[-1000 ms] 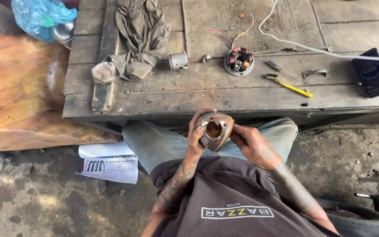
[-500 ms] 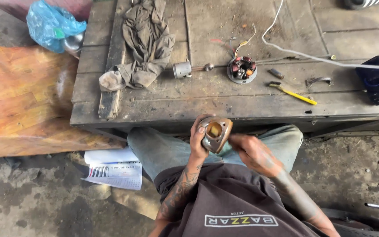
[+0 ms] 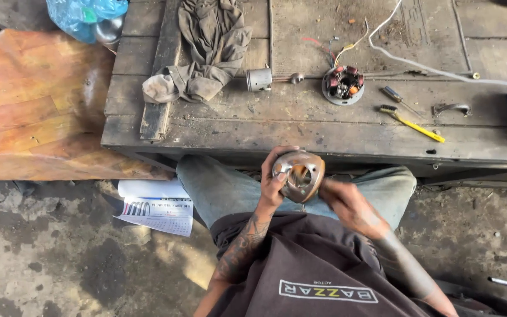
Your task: The person sits on the ground and cleans the inside of a cylindrical metal part using a yellow toothbrush. They rotate the part to scrub different areas and occasionally inspect the interior surface.
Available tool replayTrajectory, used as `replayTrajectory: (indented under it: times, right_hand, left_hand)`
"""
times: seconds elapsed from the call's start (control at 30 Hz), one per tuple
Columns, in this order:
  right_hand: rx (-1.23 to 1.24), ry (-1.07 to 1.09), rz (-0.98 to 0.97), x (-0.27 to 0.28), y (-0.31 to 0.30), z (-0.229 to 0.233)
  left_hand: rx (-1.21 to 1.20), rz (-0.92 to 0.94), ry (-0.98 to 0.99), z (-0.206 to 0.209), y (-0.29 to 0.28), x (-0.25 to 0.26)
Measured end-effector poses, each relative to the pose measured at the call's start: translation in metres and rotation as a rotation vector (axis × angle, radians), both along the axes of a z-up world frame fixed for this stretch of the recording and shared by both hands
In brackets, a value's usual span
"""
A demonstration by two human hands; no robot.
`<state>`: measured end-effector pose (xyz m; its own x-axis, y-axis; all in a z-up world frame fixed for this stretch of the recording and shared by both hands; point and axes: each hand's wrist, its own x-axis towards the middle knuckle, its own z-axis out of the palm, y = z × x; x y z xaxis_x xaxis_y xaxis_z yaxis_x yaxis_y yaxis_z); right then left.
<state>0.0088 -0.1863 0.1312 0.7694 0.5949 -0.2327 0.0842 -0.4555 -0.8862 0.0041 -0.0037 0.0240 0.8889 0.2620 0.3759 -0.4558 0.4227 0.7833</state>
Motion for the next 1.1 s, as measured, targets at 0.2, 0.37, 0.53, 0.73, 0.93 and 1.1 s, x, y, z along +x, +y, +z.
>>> replayTrajectory:
  times: [0.2, 0.37, 0.53, 0.73, 0.93, 1.1]
  right_hand:
    - [0.201, 0.073, 0.078, -0.019, -0.001, 0.004]
    - [0.166, -0.087, -0.005, -0.023, 0.010, -0.020]
    - [0.152, -0.124, -0.090, -0.019, -0.003, -0.040]
    - [0.287, 0.045, -0.093, -0.025, -0.003, -0.063]
    - [0.296, -0.033, -0.109, -0.039, -0.004, -0.100]
    - [0.237, -0.033, -0.018, -0.021, 0.009, -0.041]
  left_hand:
    - [0.044, 0.011, -0.047, -0.020, 0.013, 0.004]
    - [0.013, -0.018, -0.054, -0.011, 0.005, -0.004]
    - [0.020, 0.005, -0.059, -0.016, 0.012, -0.001]
    - [0.102, 0.012, -0.034, -0.019, 0.018, 0.003]
    - [0.107, 0.003, -0.041, -0.005, 0.012, 0.002]
    - [0.125, 0.052, -0.014, -0.004, 0.013, 0.001]
